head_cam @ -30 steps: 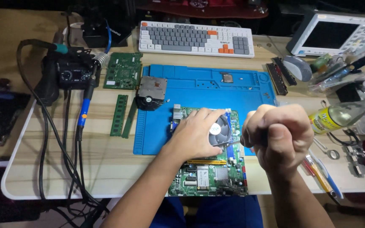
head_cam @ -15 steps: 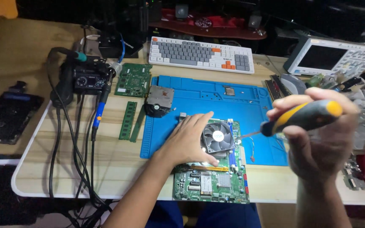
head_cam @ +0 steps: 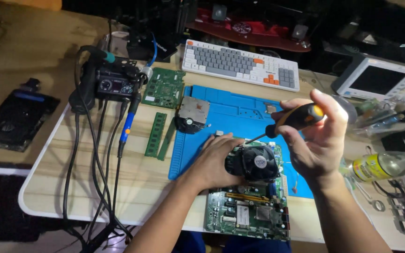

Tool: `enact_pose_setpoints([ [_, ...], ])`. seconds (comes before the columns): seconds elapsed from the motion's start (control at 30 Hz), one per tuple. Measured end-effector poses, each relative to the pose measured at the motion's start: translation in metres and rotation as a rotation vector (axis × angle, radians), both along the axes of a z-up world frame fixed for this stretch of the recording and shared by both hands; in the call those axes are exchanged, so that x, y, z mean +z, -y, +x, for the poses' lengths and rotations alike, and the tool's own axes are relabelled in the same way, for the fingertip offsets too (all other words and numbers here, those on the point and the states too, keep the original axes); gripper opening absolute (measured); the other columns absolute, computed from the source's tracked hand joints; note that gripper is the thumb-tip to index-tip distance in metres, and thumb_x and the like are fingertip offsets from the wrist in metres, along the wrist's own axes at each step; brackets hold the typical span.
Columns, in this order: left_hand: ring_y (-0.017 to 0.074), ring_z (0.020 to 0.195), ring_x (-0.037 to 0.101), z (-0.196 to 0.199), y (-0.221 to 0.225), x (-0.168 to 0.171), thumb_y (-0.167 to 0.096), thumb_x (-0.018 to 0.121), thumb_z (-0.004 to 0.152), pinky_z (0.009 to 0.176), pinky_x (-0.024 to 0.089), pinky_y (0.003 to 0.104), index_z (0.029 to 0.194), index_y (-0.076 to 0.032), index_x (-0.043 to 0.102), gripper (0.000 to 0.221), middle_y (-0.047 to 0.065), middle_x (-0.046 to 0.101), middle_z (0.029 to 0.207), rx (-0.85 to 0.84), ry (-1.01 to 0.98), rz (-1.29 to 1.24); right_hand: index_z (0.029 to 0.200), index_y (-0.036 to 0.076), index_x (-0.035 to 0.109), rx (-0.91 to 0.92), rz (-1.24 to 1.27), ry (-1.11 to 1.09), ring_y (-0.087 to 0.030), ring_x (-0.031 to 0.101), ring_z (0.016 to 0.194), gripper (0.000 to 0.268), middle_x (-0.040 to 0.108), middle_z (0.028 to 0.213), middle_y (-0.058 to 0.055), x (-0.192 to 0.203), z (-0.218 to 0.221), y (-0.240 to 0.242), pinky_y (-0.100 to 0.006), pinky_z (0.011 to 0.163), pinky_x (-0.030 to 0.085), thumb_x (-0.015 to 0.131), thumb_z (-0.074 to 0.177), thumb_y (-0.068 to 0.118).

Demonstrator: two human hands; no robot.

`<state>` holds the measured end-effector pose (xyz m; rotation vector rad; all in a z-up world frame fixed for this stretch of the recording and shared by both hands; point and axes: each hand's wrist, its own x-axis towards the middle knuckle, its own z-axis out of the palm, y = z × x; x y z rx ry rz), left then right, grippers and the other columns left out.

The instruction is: Unscrewing a CPU cooling fan from a computer motherboard using a manual screwdriver.

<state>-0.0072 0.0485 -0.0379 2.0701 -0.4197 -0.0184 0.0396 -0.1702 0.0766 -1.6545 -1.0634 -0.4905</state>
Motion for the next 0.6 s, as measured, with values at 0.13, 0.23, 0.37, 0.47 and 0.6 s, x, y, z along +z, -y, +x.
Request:
enact_pose_setpoints([
  [0.13, 0.0320, 0.158, 0.048, 0.003, 0.001, -0.003, -0.058, 0.091, 0.066, 0.128, 0.022, 0.060, 0.144, -0.021, 0.069, 0.089, 0.006, 0.067, 0.155, 0.028, 0.036, -0.024, 0.164, 0.008, 0.027, 0.049, -0.062, 0.029, -0.035, 0.074, 0.087, 0.067, 0.058, 0.136, -0.038, -0.002, 0.002, -0.004, -0.055, 0.109, 0.069, 0.065, 0.110, 0.006],
  [0.23, 0.0296, 0.156, 0.049, 0.003, 0.002, -0.003, -0.061, 0.089, 0.067, 0.129, 0.021, 0.060, 0.141, -0.020, 0.071, 0.086, 0.002, 0.068, 0.154, 0.013, 0.031, -0.039, 0.163, 0.008, 0.028, 0.041, -0.094, 0.014, -0.036, 0.076, 0.091, 0.067, 0.059, 0.136, -0.035, -0.002, 0.005, -0.002, -0.051, 0.106, 0.070, 0.067, 0.108, 0.007],
  [0.37, 0.0305, 0.157, 0.048, 0.000, 0.001, 0.004, -0.056, 0.087, 0.071, 0.129, 0.019, 0.064, 0.138, -0.021, 0.074, 0.077, 0.000, 0.068, 0.155, 0.011, 0.024, -0.051, 0.165, 0.012, 0.028, 0.066, -0.074, -0.030, -0.036, 0.076, 0.091, 0.067, 0.059, 0.136, -0.034, -0.006, 0.008, -0.002, -0.051, 0.105, 0.070, 0.066, 0.109, 0.008],
  [0.47, 0.0319, 0.155, 0.048, 0.001, 0.002, -0.001, -0.056, 0.088, 0.069, 0.130, 0.017, 0.064, 0.146, -0.021, 0.068, 0.087, 0.006, 0.067, 0.155, 0.006, 0.008, -0.034, 0.164, 0.011, 0.029, 0.038, -0.061, -0.055, -0.039, 0.076, 0.102, 0.066, 0.061, 0.138, -0.033, -0.005, 0.008, -0.001, -0.050, 0.103, 0.069, 0.066, 0.109, 0.010],
  [0.6, 0.0310, 0.155, 0.047, 0.000, 0.004, -0.007, -0.062, 0.087, 0.069, 0.131, 0.015, 0.062, 0.146, -0.019, 0.068, 0.090, 0.009, 0.067, 0.153, 0.028, 0.044, -0.033, 0.162, 0.009, 0.028, 0.035, -0.097, -0.085, -0.041, 0.077, 0.106, 0.063, 0.060, 0.139, -0.033, -0.002, 0.007, 0.002, -0.048, 0.094, 0.071, 0.063, 0.110, 0.011],
])
